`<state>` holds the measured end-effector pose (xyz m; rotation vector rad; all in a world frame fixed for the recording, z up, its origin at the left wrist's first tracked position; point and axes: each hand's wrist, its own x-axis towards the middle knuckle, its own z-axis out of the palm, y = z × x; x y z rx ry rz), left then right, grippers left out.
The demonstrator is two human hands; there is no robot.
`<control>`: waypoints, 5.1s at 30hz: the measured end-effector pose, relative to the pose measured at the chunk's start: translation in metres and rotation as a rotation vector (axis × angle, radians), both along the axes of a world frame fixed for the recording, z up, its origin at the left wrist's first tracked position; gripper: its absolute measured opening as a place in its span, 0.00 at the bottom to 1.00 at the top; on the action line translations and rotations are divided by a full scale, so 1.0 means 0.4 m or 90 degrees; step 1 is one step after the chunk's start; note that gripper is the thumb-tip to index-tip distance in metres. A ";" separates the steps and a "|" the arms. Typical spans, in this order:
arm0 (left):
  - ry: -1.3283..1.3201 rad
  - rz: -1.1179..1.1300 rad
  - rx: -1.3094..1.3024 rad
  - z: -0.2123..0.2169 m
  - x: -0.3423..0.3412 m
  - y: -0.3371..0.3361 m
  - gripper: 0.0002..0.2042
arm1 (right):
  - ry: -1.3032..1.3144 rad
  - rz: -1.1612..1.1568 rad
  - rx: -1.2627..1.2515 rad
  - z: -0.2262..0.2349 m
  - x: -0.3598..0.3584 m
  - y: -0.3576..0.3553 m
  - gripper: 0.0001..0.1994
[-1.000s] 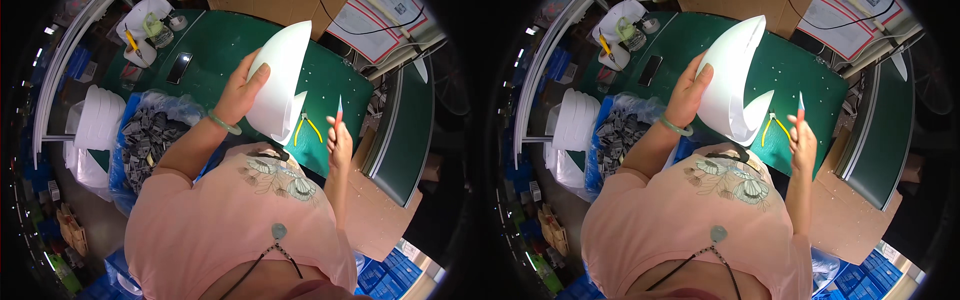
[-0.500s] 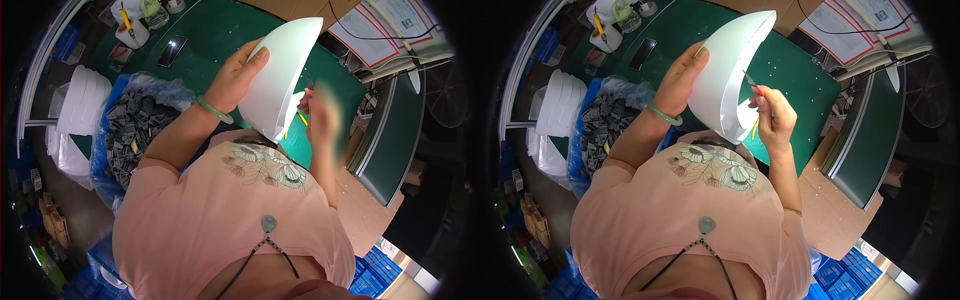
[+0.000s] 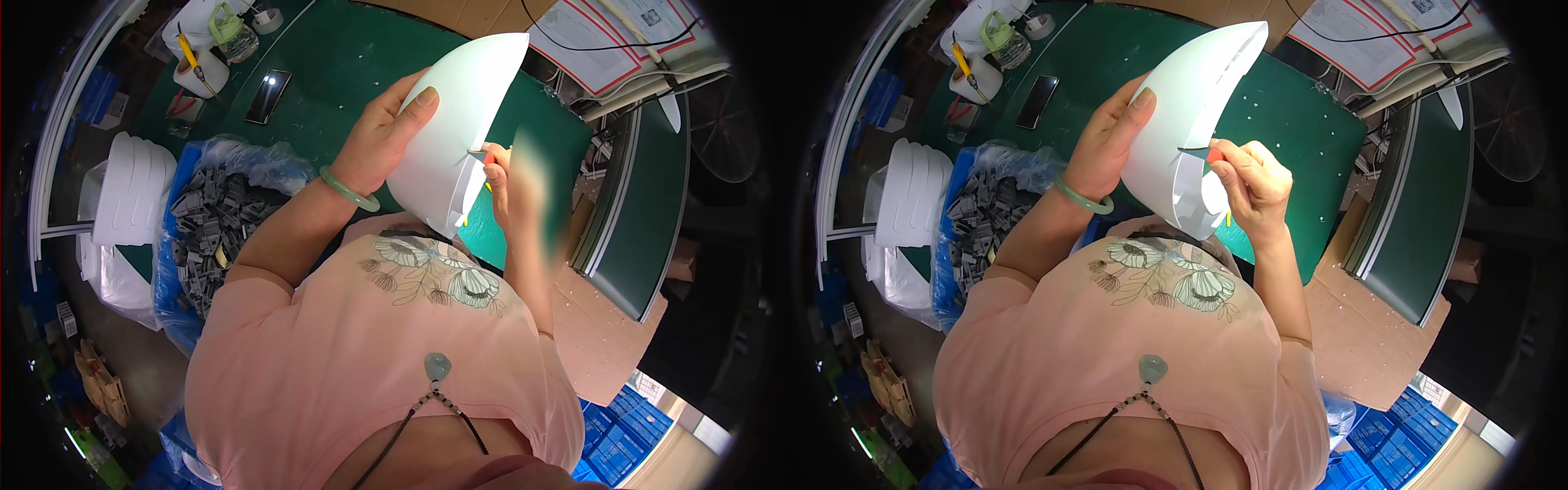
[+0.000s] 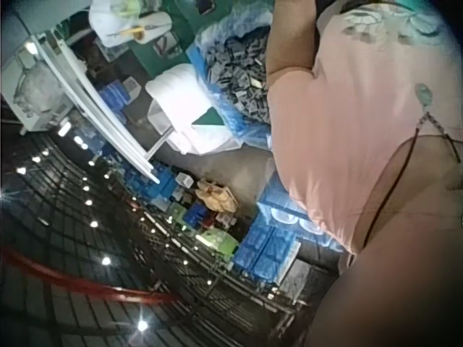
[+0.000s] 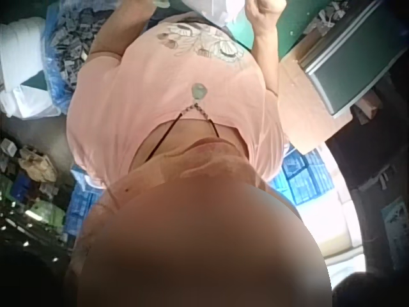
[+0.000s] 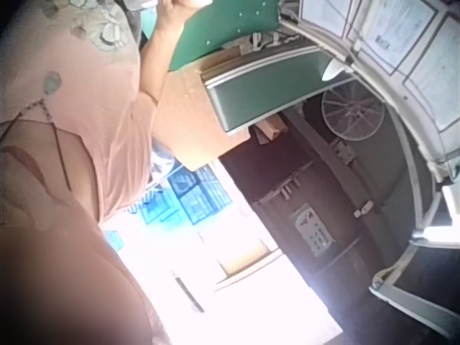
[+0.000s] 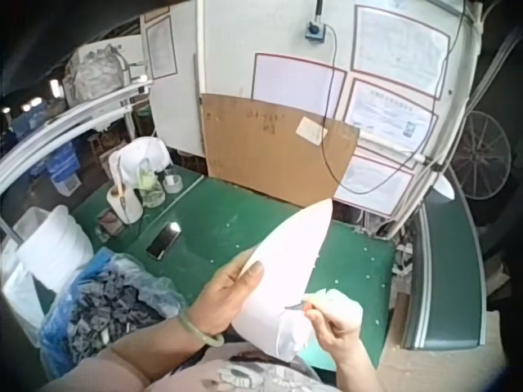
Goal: Inspect, trim flash from plastic parts with nippers, and clean with an air nozzle.
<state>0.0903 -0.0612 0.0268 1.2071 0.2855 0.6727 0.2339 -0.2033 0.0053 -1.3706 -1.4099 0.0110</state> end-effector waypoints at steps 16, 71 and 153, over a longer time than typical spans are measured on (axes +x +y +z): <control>0.029 -0.010 0.070 0.032 -0.021 -0.055 0.23 | 0.119 -0.108 0.048 0.023 0.144 0.062 0.11; 0.041 -0.081 0.102 -0.081 0.070 0.022 0.26 | 0.381 -0.117 -0.186 0.110 0.145 0.064 0.16; 0.169 -0.580 -0.125 -0.053 0.125 -0.089 0.24 | 0.057 -0.370 -0.157 0.010 0.172 -0.214 0.12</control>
